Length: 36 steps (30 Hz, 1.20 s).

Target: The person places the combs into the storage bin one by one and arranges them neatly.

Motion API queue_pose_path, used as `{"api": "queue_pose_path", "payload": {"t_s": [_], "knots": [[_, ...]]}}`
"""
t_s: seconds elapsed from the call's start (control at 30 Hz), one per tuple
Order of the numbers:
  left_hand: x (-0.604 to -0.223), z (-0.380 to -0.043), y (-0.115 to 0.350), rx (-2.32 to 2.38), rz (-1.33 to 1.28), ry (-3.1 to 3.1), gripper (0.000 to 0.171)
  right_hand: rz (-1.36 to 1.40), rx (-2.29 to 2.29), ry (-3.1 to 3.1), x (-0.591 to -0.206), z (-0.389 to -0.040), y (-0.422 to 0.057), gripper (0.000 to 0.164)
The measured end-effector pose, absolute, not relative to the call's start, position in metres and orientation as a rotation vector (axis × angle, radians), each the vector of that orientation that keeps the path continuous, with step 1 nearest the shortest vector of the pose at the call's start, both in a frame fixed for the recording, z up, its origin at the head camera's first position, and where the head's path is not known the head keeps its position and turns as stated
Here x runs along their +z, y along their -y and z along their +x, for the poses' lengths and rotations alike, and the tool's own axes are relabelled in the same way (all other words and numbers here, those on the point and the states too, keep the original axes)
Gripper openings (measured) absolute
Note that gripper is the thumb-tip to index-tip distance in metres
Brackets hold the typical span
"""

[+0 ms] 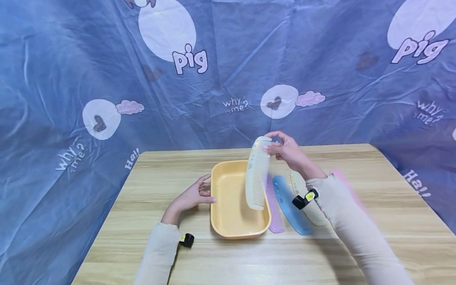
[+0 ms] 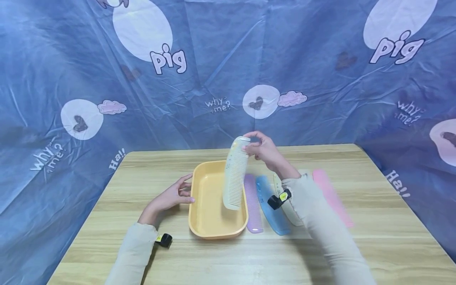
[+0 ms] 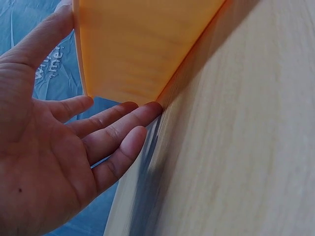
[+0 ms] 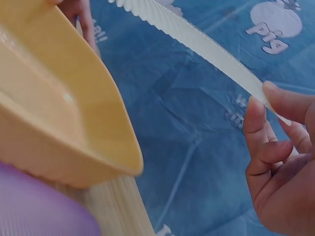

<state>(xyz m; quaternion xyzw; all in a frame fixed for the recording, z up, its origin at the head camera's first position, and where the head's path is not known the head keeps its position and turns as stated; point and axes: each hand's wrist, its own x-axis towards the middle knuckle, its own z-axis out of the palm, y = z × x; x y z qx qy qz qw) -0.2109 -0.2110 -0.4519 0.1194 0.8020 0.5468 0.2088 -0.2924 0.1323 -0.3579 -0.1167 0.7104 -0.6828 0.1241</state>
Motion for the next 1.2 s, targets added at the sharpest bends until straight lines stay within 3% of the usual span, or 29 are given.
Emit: {"api": "queue_pose_path", "payload": {"t_s": [0.57, 1.2], "knots": [[-0.453, -0.209, 0.211, 1.539, 0.319, -2.202, 0.102, -0.294, -1.840, -2.080, -0.380, -0.287, -0.069, 0.039], [-0.452, -0.212, 0.211, 1.542, 0.306, -2.174, 0.103, -0.328, -1.615, -2.055, -0.405, -0.279, -0.043, 0.043]]}}
